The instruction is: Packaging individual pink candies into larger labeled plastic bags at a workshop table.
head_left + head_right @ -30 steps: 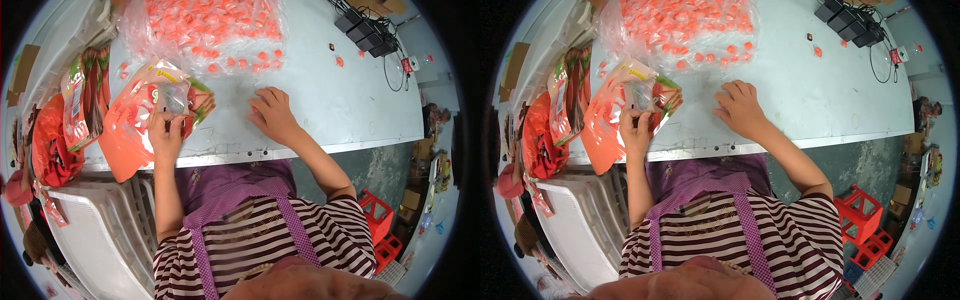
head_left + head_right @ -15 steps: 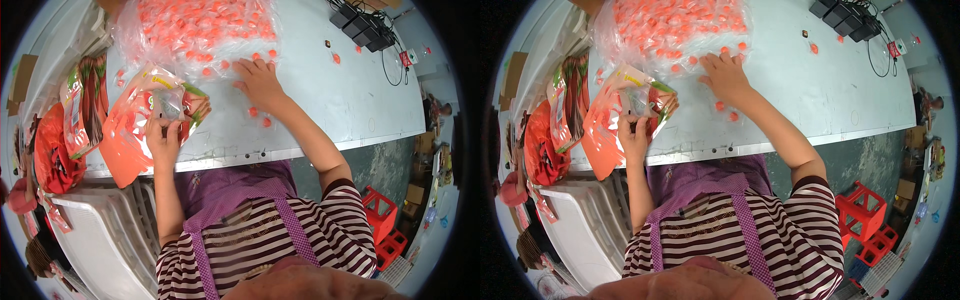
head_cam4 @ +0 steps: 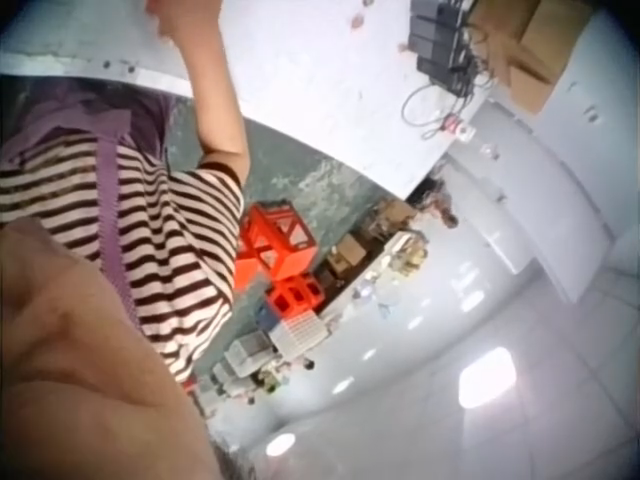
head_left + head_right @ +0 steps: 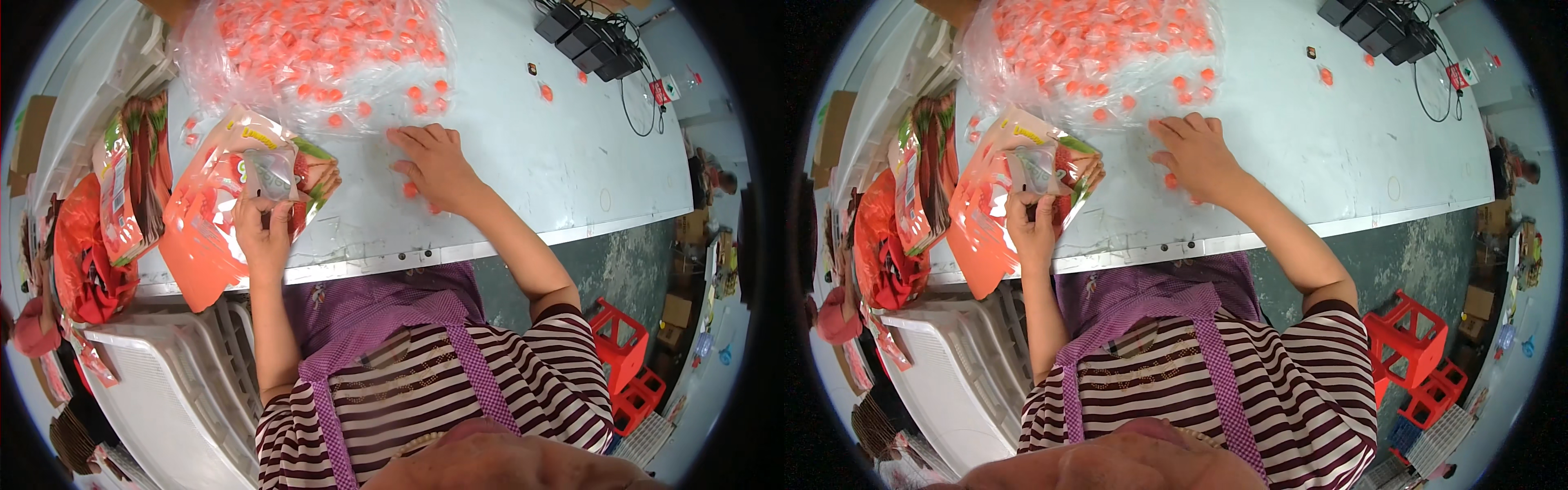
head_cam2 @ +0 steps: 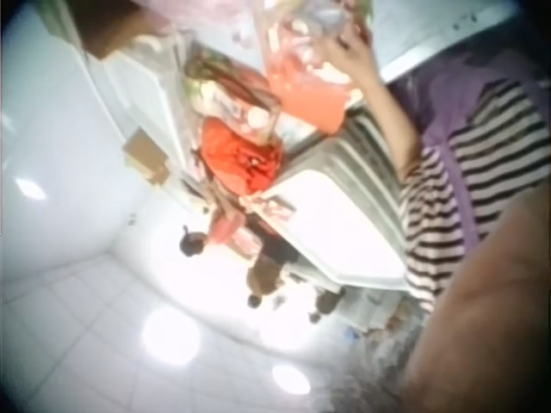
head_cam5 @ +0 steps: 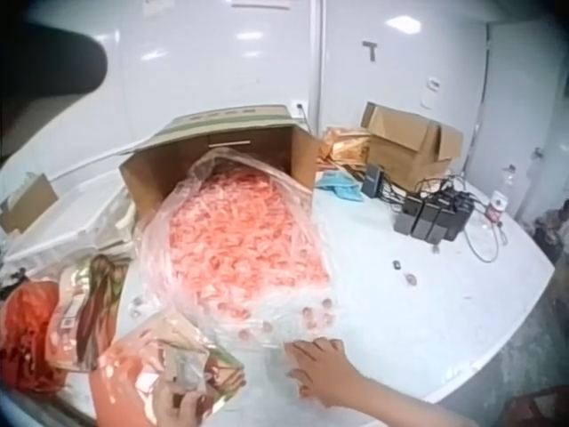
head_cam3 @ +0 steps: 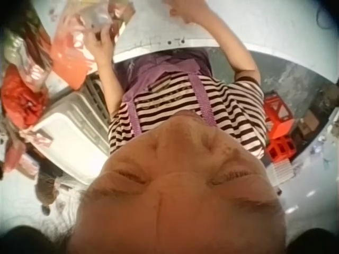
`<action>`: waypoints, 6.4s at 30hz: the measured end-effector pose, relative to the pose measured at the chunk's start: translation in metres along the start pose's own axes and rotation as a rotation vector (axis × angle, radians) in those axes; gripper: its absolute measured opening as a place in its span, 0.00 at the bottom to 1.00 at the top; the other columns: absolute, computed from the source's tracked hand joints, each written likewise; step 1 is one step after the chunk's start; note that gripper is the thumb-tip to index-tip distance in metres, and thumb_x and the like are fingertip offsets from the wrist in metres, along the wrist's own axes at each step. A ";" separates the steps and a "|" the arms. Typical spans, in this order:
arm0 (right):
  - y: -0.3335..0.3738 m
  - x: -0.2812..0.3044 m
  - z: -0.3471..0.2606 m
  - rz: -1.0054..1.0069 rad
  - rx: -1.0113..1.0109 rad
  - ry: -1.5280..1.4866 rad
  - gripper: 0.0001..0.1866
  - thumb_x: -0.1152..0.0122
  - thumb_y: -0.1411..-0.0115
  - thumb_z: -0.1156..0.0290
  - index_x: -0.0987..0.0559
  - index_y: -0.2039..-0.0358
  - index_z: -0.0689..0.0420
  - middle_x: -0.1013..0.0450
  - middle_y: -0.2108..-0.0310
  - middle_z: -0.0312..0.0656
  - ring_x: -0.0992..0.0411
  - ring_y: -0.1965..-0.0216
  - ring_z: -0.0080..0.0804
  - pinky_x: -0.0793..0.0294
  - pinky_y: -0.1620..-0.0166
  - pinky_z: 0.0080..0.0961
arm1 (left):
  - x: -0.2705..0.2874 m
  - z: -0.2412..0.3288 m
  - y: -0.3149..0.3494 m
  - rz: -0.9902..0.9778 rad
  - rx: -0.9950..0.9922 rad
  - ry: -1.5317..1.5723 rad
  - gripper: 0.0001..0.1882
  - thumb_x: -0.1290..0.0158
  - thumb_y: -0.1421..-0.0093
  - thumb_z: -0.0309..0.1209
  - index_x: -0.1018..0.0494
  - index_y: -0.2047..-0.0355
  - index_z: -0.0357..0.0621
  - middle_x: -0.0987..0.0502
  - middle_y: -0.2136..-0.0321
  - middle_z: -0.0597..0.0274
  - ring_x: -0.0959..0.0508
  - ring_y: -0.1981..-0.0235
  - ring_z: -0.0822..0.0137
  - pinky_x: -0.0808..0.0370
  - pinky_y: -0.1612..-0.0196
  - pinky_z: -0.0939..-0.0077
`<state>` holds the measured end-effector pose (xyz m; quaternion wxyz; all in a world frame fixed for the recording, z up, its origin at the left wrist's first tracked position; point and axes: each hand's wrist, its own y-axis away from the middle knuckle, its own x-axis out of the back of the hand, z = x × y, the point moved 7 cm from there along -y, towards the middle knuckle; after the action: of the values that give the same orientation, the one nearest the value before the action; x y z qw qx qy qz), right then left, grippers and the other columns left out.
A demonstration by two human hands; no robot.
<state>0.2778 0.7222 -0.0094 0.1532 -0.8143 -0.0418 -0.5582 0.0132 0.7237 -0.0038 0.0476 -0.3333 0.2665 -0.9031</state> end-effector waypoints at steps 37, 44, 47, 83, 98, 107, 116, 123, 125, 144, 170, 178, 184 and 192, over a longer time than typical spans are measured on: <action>-0.076 -0.023 -0.029 -0.057 0.226 0.014 0.17 0.41 0.46 0.63 0.25 0.55 0.50 0.31 0.55 0.39 0.35 0.52 0.37 0.39 0.48 0.34 | -0.001 0.003 -0.001 0.010 0.009 0.021 0.09 0.41 0.50 0.26 0.32 0.76 0.40 0.29 0.75 0.60 0.32 0.69 0.61 0.35 0.62 0.71; -0.079 -0.009 -0.009 -0.243 0.172 -0.089 0.14 0.42 0.46 0.65 0.24 0.60 0.53 0.29 0.59 0.39 0.34 0.53 0.38 0.35 0.51 0.33 | 0.003 0.001 0.000 0.009 -0.015 -0.008 0.10 0.41 0.51 0.26 0.32 0.76 0.40 0.29 0.75 0.60 0.32 0.70 0.60 0.35 0.63 0.71; -0.105 -0.008 -0.019 0.060 0.253 -0.177 0.14 0.42 0.46 0.65 0.24 0.59 0.54 0.28 0.60 0.39 0.34 0.54 0.39 0.33 0.53 0.32 | 0.001 0.002 -0.002 -0.016 0.031 -0.003 0.10 0.41 0.51 0.26 0.33 0.76 0.40 0.30 0.75 0.59 0.32 0.70 0.60 0.35 0.63 0.70; -0.110 -0.031 -0.005 -0.002 0.208 0.061 0.14 0.41 0.47 0.64 0.26 0.59 0.52 0.33 0.59 0.40 0.37 0.53 0.37 0.40 0.51 0.33 | -0.003 -0.008 0.002 -0.040 0.108 0.012 0.11 0.38 0.54 0.29 0.30 0.75 0.42 0.26 0.60 0.48 0.30 0.61 0.52 0.34 0.56 0.65; -0.032 0.017 0.034 -0.098 0.082 -0.004 0.09 0.41 0.47 0.67 0.25 0.67 0.55 0.32 0.67 0.41 0.36 0.61 0.38 0.37 0.55 0.32 | 0.001 0.003 -0.002 -0.015 0.031 0.041 0.09 0.42 0.50 0.24 0.34 0.76 0.40 0.31 0.77 0.60 0.32 0.70 0.61 0.36 0.62 0.70; -0.053 0.037 0.067 0.049 -0.071 -0.190 0.13 0.38 0.47 0.66 0.25 0.62 0.57 0.30 0.60 0.44 0.35 0.53 0.42 0.35 0.52 0.36 | 0.002 0.007 -0.003 -0.026 0.011 0.018 0.09 0.42 0.50 0.24 0.34 0.76 0.40 0.32 0.77 0.60 0.34 0.71 0.62 0.37 0.63 0.73; -0.114 0.007 0.084 0.167 -0.173 0.302 0.19 0.46 0.43 0.55 0.23 0.61 0.57 0.28 0.60 0.46 0.34 0.54 0.43 0.38 0.50 0.38 | -0.001 0.004 -0.001 -0.018 0.030 0.029 0.09 0.42 0.51 0.23 0.33 0.76 0.40 0.32 0.76 0.61 0.33 0.70 0.63 0.37 0.63 0.73; -0.076 0.020 0.069 0.092 -0.033 0.233 0.13 0.47 0.43 0.60 0.22 0.67 0.56 0.26 0.67 0.39 0.33 0.58 0.40 0.40 0.51 0.36 | 0.001 0.005 -0.002 -0.013 0.025 0.028 0.09 0.42 0.51 0.24 0.33 0.76 0.40 0.33 0.77 0.60 0.33 0.71 0.62 0.37 0.64 0.72; -0.060 0.024 0.068 -0.080 -0.061 0.030 0.08 0.44 0.44 0.66 0.23 0.70 0.57 0.26 0.68 0.38 0.34 0.59 0.39 0.38 0.53 0.33 | 0.002 0.005 -0.002 -0.017 0.028 0.024 0.09 0.42 0.51 0.24 0.33 0.76 0.40 0.33 0.77 0.60 0.33 0.71 0.62 0.37 0.64 0.72; -0.021 0.029 0.061 0.038 -0.226 -0.368 0.06 0.45 0.44 0.73 0.30 0.66 0.57 0.33 0.73 0.39 0.34 0.70 0.30 0.32 0.63 0.24 | -0.001 0.001 -0.002 -0.020 0.039 0.029 0.10 0.41 0.48 0.26 0.34 0.76 0.38 0.33 0.76 0.62 0.34 0.72 0.66 0.36 0.65 0.76; 0.006 0.024 0.005 -0.159 0.044 0.020 0.36 0.32 0.57 0.55 0.31 0.46 0.50 0.45 0.39 0.43 0.46 0.41 0.48 0.48 0.40 0.45 | 0.000 0.002 -0.003 -0.014 0.011 -0.007 0.10 0.41 0.50 0.26 0.33 0.75 0.39 0.32 0.76 0.61 0.33 0.72 0.64 0.36 0.65 0.74; 0.023 0.001 -0.021 -0.105 0.082 0.102 0.39 0.31 0.61 0.53 0.32 0.47 0.49 0.45 0.40 0.43 0.50 0.39 0.47 0.53 0.39 0.49 | 0.000 0.002 -0.007 -0.076 0.022 0.019 0.09 0.42 0.49 0.24 0.30 0.69 0.39 0.30 0.72 0.59 0.30 0.66 0.62 0.33 0.59 0.75; 0.028 -0.002 -0.024 -0.001 0.178 0.066 0.26 0.33 0.59 0.60 0.28 0.57 0.48 0.35 0.53 0.38 0.40 0.50 0.40 0.43 0.50 0.40 | 0.012 0.044 -0.032 -0.216 -0.144 -0.201 0.07 0.42 0.50 0.30 0.25 0.69 0.45 0.32 0.47 0.51 0.38 0.43 0.48 0.41 0.43 0.59; 0.022 0.008 -0.010 -0.007 0.105 -0.122 0.25 0.36 0.57 0.66 0.28 0.55 0.49 0.34 0.51 0.40 0.38 0.52 0.40 0.41 0.52 0.38 | 0.028 0.106 -0.043 -0.431 -0.249 -0.373 0.08 0.40 0.54 0.30 0.25 0.76 0.40 0.42 0.40 0.49 0.43 0.40 0.46 0.42 0.43 0.56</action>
<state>0.2767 0.6978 -0.0032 0.1913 -0.8374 -0.0831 -0.5052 0.0620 0.7047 0.1021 -0.1381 -0.5455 0.2850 -0.7760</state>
